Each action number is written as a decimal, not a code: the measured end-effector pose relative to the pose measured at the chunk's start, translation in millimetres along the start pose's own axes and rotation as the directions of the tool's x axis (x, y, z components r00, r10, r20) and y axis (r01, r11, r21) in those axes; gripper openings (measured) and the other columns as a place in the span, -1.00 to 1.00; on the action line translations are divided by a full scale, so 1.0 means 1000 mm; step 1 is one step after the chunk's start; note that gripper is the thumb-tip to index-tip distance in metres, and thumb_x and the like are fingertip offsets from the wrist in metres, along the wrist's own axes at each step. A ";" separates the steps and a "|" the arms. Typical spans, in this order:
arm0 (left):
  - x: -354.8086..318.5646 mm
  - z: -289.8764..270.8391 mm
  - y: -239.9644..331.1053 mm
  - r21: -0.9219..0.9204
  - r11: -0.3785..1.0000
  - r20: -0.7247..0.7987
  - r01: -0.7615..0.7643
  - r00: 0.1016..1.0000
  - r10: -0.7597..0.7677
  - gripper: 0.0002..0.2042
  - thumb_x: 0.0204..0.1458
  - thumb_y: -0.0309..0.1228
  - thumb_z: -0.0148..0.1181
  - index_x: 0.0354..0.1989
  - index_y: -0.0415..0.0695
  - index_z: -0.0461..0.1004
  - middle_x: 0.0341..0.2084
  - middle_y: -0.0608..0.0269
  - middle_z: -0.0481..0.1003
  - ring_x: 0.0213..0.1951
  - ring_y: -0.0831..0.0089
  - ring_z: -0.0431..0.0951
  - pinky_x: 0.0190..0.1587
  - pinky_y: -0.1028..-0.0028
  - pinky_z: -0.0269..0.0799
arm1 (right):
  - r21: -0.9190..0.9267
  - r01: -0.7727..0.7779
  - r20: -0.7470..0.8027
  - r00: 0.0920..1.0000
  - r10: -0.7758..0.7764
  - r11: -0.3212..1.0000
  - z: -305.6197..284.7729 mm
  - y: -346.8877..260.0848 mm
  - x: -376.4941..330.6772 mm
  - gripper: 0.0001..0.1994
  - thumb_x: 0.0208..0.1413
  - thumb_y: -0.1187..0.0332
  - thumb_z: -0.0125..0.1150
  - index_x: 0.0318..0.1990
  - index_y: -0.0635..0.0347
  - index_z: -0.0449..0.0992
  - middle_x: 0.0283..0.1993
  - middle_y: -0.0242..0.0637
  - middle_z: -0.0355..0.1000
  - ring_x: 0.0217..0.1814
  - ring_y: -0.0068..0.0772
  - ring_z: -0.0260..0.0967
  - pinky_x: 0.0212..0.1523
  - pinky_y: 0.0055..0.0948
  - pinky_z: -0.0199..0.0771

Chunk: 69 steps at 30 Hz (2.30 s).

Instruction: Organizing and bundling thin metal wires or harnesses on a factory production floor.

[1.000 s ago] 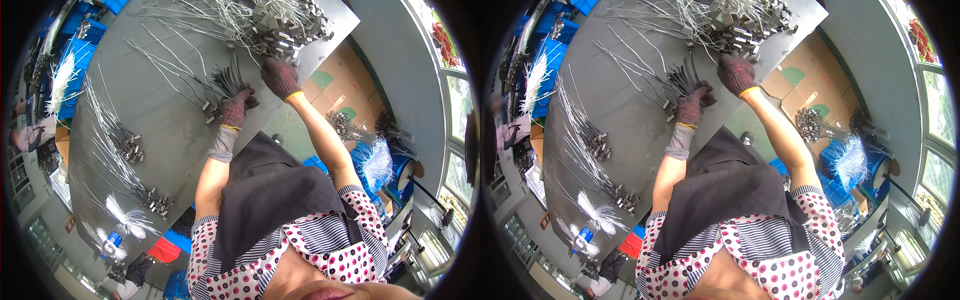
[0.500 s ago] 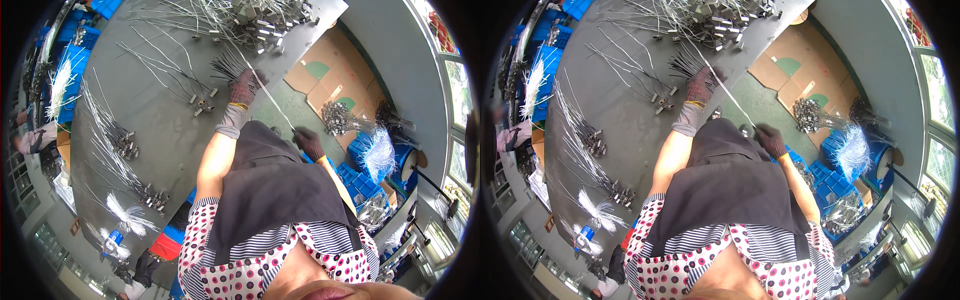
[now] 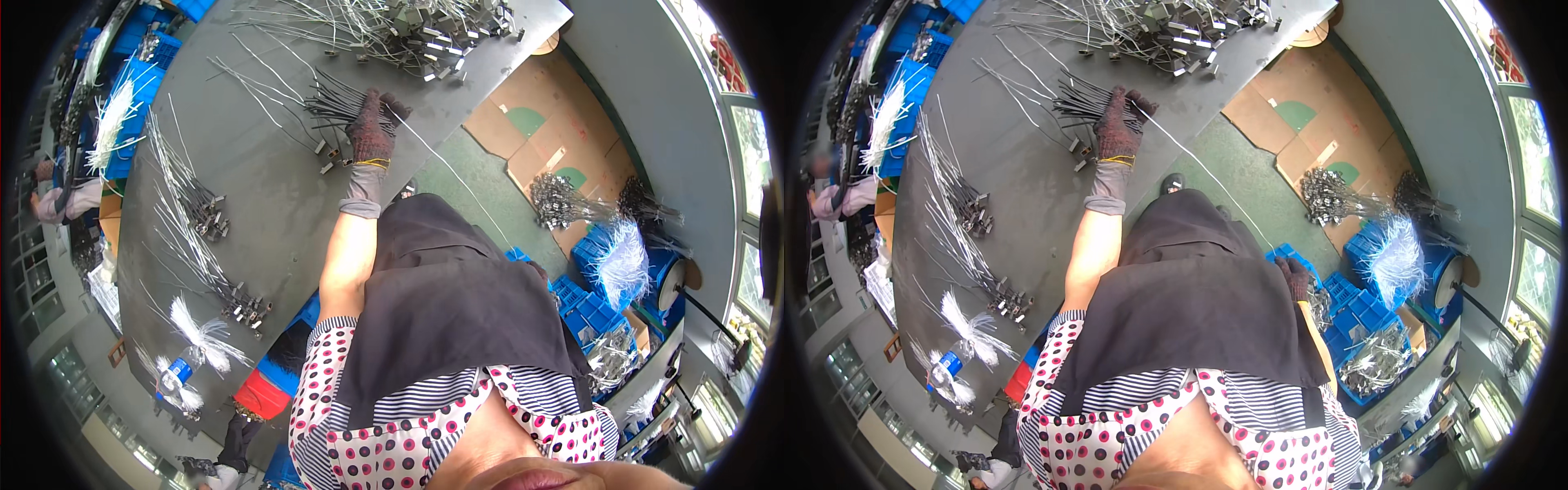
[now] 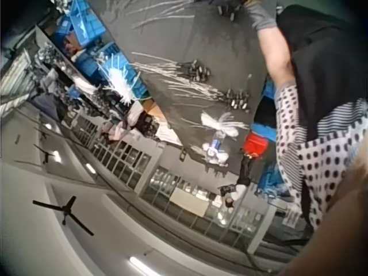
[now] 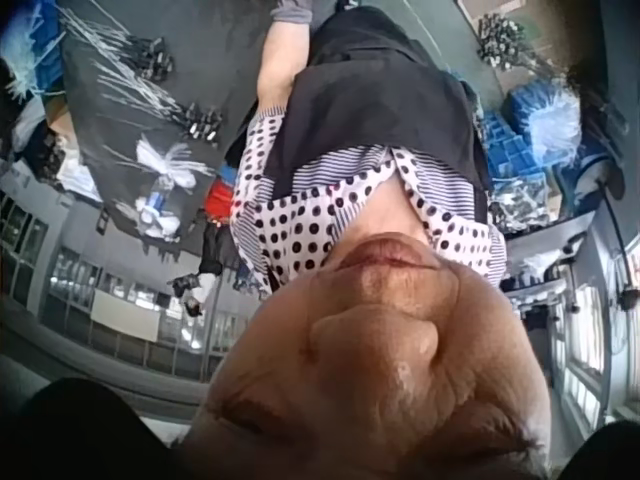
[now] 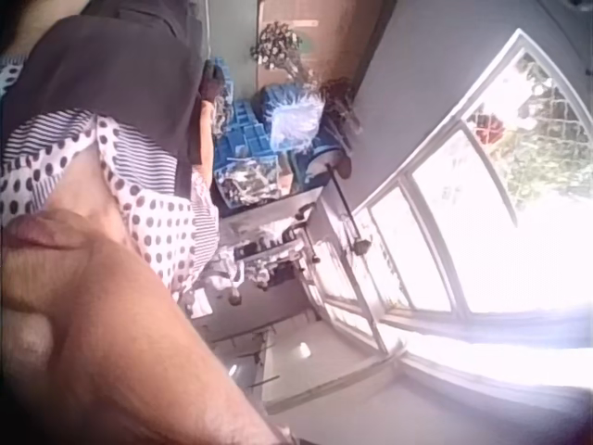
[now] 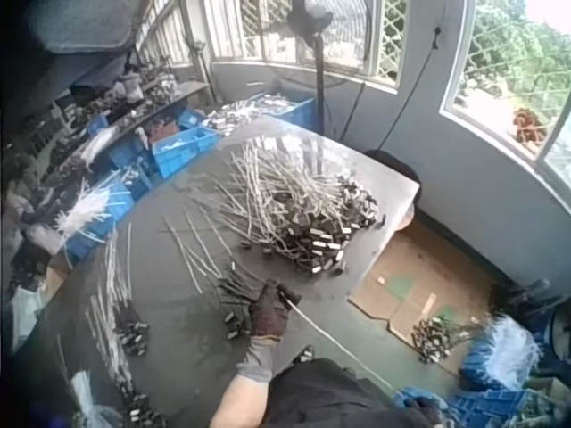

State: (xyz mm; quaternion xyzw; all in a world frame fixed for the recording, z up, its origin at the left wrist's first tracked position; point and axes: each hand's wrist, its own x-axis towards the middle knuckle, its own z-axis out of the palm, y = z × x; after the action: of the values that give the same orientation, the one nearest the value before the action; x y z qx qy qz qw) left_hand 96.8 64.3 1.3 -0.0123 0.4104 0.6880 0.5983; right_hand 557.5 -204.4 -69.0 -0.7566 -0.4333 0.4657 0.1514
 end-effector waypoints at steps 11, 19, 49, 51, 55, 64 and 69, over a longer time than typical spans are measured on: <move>-0.001 -0.044 0.031 0.062 0.978 -0.061 -0.199 0.977 0.202 -0.75 0.19 -0.28 0.25 -0.22 -0.26 0.50 -0.42 0.15 0.52 -0.42 0.31 0.58 -0.22 0.09 0.69 | -0.042 -0.038 0.089 0.995 0.042 0.998 0.011 -0.045 0.028 -0.63 0.09 0.12 0.35 -0.48 0.30 0.56 -0.59 -0.26 0.45 -0.51 -0.53 0.26 -0.48 -0.32 0.30; -0.017 -0.078 0.043 -0.012 0.994 -0.046 -0.109 0.993 0.108 -0.76 0.19 -0.26 0.25 -0.20 -0.20 0.49 -0.38 0.21 0.54 -0.36 0.29 0.58 -0.13 0.06 0.63 | -0.137 0.141 0.221 0.969 -0.109 0.980 0.042 -0.135 0.038 -0.61 0.07 0.12 0.34 -0.48 0.36 0.56 -0.60 -0.23 0.43 -0.49 -0.55 0.27 -0.47 -0.31 0.30; -0.018 -0.044 0.076 0.991 0.068 -0.127 0.112 0.940 0.315 -0.72 0.07 -0.15 0.26 -0.29 -0.13 0.62 -0.55 0.22 0.58 -0.52 0.32 0.57 -0.31 0.46 0.50 | -0.696 0.547 0.150 0.745 -0.650 0.466 0.218 -0.487 0.176 -0.62 -0.01 0.30 0.22 -0.02 0.24 0.48 -0.02 0.15 0.45 -0.08 0.16 0.52 -0.14 0.02 0.54; -0.012 -0.047 0.069 0.796 0.593 -0.105 -0.125 0.935 0.338 -0.70 0.06 -0.21 0.38 -0.41 -0.26 0.62 -0.54 0.26 0.61 -0.53 0.44 0.59 -0.45 0.43 0.48 | -0.698 0.576 0.147 0.696 -0.703 0.426 0.217 -0.478 0.184 -0.70 0.00 0.34 0.19 -0.09 0.22 0.53 -0.10 0.10 0.50 -0.12 0.14 0.53 -0.21 0.02 0.54; -0.015 -0.027 0.057 0.735 0.677 -0.164 0.013 0.973 0.160 -0.74 0.03 -0.26 0.39 -0.37 -0.25 0.63 -0.56 0.30 0.58 -0.55 0.53 0.56 -0.48 0.49 0.47 | -0.662 0.568 0.129 0.729 -0.672 0.489 0.211 -0.474 0.178 -0.78 -0.01 0.33 0.19 -0.22 0.20 0.59 -0.20 0.07 0.55 -0.15 0.11 0.56 -0.23 -0.01 0.55; -0.022 -0.021 0.012 0.490 0.862 -0.213 0.128 0.977 -0.024 -0.79 0.00 -0.37 0.37 -0.31 -0.28 0.62 -0.49 0.15 0.59 -0.57 0.46 0.56 -0.49 0.45 0.57 | -0.668 0.592 0.181 0.717 -0.673 0.451 0.198 -0.485 0.166 -0.75 -0.04 0.26 0.19 -0.32 0.25 0.62 -0.35 0.12 0.55 -0.29 0.10 0.57 -0.34 -0.05 0.55; -0.003 -0.021 -0.011 0.213 0.954 -0.129 0.213 0.974 -0.188 -0.80 0.15 -0.42 0.21 -0.14 -0.28 0.54 -0.23 0.09 0.57 -0.29 0.37 0.60 -0.14 0.34 0.64 | -0.111 0.693 0.111 0.721 -0.684 0.712 0.161 -0.432 0.152 -0.73 0.01 0.32 0.18 -0.17 0.29 0.58 -0.25 0.13 0.53 -0.21 0.13 0.52 -0.19 -0.13 0.51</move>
State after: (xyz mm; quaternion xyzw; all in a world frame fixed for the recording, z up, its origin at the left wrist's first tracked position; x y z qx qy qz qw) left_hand 96.5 49.0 -17.3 -0.0232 0.5140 0.5710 0.6397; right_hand 229.6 138.0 33.4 -0.5349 -0.7209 0.3661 0.2452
